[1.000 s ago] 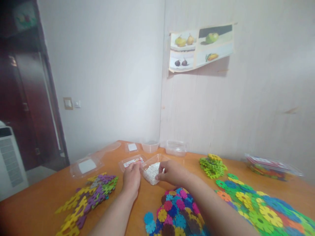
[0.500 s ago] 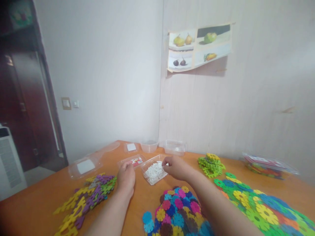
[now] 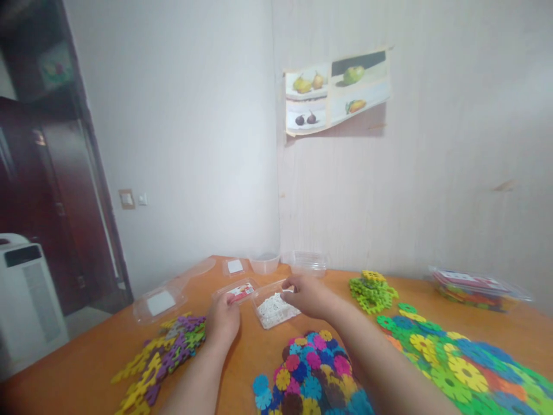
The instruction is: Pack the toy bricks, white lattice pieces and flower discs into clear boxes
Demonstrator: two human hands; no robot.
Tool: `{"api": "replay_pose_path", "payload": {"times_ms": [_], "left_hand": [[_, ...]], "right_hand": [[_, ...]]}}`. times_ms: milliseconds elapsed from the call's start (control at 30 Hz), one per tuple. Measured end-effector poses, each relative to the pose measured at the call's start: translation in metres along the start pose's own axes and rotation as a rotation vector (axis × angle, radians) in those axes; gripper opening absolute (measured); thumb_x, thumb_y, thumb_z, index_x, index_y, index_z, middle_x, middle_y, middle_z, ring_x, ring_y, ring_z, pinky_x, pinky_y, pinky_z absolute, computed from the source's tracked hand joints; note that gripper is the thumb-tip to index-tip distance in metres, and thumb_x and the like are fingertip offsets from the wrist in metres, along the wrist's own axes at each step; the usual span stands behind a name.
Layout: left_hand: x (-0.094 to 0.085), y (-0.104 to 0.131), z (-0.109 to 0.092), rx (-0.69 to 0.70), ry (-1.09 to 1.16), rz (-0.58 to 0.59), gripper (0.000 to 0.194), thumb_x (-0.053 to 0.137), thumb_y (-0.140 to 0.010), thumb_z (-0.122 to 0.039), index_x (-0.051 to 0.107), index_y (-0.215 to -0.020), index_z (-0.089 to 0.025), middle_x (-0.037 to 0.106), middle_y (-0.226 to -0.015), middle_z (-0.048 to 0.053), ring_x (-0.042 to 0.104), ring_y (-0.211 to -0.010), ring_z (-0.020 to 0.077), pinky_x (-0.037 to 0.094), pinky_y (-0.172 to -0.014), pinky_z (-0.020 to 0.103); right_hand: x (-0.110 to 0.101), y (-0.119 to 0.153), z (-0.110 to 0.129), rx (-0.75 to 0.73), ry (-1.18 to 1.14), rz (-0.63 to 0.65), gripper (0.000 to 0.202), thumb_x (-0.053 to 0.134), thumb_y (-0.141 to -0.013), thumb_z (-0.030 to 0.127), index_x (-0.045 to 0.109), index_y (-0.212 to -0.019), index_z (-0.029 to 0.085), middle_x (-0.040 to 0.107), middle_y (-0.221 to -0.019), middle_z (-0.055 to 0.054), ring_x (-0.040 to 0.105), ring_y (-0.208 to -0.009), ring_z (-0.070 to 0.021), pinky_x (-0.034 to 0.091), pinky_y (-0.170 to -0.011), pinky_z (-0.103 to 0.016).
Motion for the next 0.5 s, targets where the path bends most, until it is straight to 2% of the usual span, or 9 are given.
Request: {"api": "replay_pose_path", "payload": {"times_ms": [100,233,300,367,500], "left_hand": [[-0.005,0.005,-0.007,0.056,-0.159,0.031,0.033,0.045,-0.087,-0.016,0.071,-0.107,-0.016,0.07,-0.111,0.017,0.064,-0.105,0.0303,0.046,-0.088,0.038],[-0.008,0.01,-0.011,0.091,-0.318,0.064,0.034,0.043,-0.089,-0.017,0.071,-0.107,-0.017,0.069,-0.11,0.016,0.063,-0.104,0.0315,0.046,-0.085,0.039],[-0.007,0.012,-0.011,0.086,-0.371,0.078,0.034,0.042,-0.09,-0.019,0.071,-0.107,-0.018,0.069,-0.112,0.016,0.061,-0.109,0.0327,0.046,-0.085,0.04],[-0.007,0.013,-0.011,0.068,-0.408,0.081,0.034,0.042,-0.09,-0.02,0.071,-0.108,-0.019,0.068,-0.114,0.016,0.058,-0.113,0.0336,0.045,-0.086,0.042],[-0.004,0.014,-0.013,0.061,-0.462,0.056,0.034,0.043,-0.089,-0.019,0.07,-0.109,-0.022,0.066,-0.122,0.013,0.053,-0.12,0.0316,0.043,-0.09,0.043]], "right_hand": [[0.0,0.017,0.012,-0.018,0.018,-0.079,0.024,0.06,-0.087,0.034,0.071,-0.102,0.019,0.068,-0.073,-0.003,0.059,-0.065,-0.0145,0.034,-0.056,-0.023],[0.011,0.067,0.011,0.014,0.086,-0.191,0.022,0.051,-0.092,0.036,0.069,-0.098,0.024,0.07,-0.076,-0.002,0.062,-0.069,-0.0172,0.034,-0.059,-0.026],[0.017,0.099,0.005,0.011,0.109,-0.191,0.025,0.047,-0.094,0.038,0.068,-0.092,0.026,0.072,-0.08,-0.003,0.065,-0.074,-0.0189,0.038,-0.064,-0.027],[0.02,0.131,-0.001,-0.032,0.105,-0.139,0.028,0.043,-0.096,0.041,0.067,-0.092,0.028,0.073,-0.088,-0.004,0.066,-0.08,-0.0198,0.043,-0.069,-0.028],[0.013,0.187,-0.006,-0.071,0.081,-0.076,0.029,0.044,-0.097,0.043,0.068,-0.087,0.031,0.073,-0.087,-0.005,0.065,-0.077,-0.0199,0.047,-0.069,-0.027]]}}
Point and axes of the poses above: each hand's wrist, its own y-axis away from the middle knuckle, its own x-axis out of the palm, z = x × y, the point moved 3 cm from there along -y, towards the middle knuckle
